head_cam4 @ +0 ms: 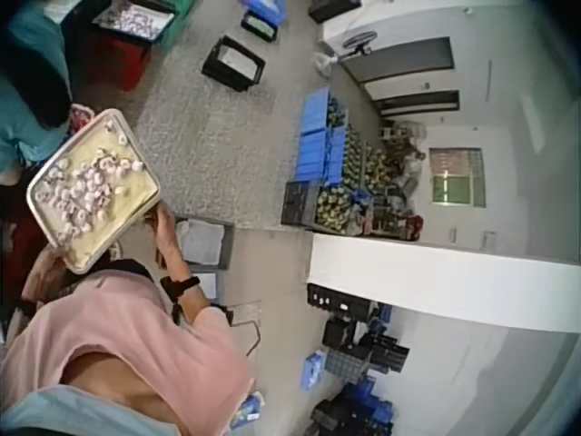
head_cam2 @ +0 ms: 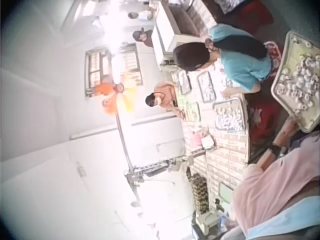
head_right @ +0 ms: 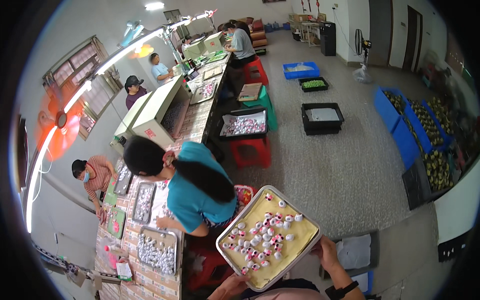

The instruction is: The person assembles small, round, white and pink candy pieces by hand, picking them from a tray and placing them into a container. The person then walks to another table to collect more candy pieces and returns to the original station to continue the assembly process.

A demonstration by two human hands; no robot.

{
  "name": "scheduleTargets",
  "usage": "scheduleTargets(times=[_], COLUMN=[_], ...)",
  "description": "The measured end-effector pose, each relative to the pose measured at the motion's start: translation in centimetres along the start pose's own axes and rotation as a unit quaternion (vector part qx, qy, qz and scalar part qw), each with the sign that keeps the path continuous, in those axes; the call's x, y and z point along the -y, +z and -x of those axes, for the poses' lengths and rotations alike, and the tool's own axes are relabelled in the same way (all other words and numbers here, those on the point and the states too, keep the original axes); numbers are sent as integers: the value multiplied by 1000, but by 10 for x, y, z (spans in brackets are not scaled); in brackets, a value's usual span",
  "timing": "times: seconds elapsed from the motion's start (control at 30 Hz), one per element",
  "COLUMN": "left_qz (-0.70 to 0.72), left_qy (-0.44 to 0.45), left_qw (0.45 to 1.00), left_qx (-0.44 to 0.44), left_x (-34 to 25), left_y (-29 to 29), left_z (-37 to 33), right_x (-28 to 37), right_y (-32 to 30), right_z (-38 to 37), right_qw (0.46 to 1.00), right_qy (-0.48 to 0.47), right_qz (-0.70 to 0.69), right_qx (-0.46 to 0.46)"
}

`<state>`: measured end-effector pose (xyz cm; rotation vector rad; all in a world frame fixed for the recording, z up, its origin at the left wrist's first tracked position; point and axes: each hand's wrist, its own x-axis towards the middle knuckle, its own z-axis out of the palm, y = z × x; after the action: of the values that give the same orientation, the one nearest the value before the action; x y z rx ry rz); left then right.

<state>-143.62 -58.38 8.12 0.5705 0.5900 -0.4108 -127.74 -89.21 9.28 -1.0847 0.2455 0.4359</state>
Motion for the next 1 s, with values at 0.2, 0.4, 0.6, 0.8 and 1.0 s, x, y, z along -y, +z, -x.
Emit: scheduleTargets(times=[0.2,0.4,0.6,0.8,1.0], left_qz=[33,66,121,128,215], left_qy=[-22,52,100,221,306], left_qw=[999,996,985,958,913], left_qx=[-2,-12,-72,-129,-164], left_x=[-72,-154,-278,-376,-433], left_y=[71,95,143,156,199], left_z=[-126,-263,-357,-454,-520], right_x=[43,74,23,68,146], right_y=[-27,-109,-310,-315,-345], right_z=[-104,-250,-253,-350,-527], right_qw=[995,967,894,818,811], right_qy=[-32,44,172,389,410], right_qz=[52,170,242,218,232], right_qx=[-77,-185,-335,-363,-346])
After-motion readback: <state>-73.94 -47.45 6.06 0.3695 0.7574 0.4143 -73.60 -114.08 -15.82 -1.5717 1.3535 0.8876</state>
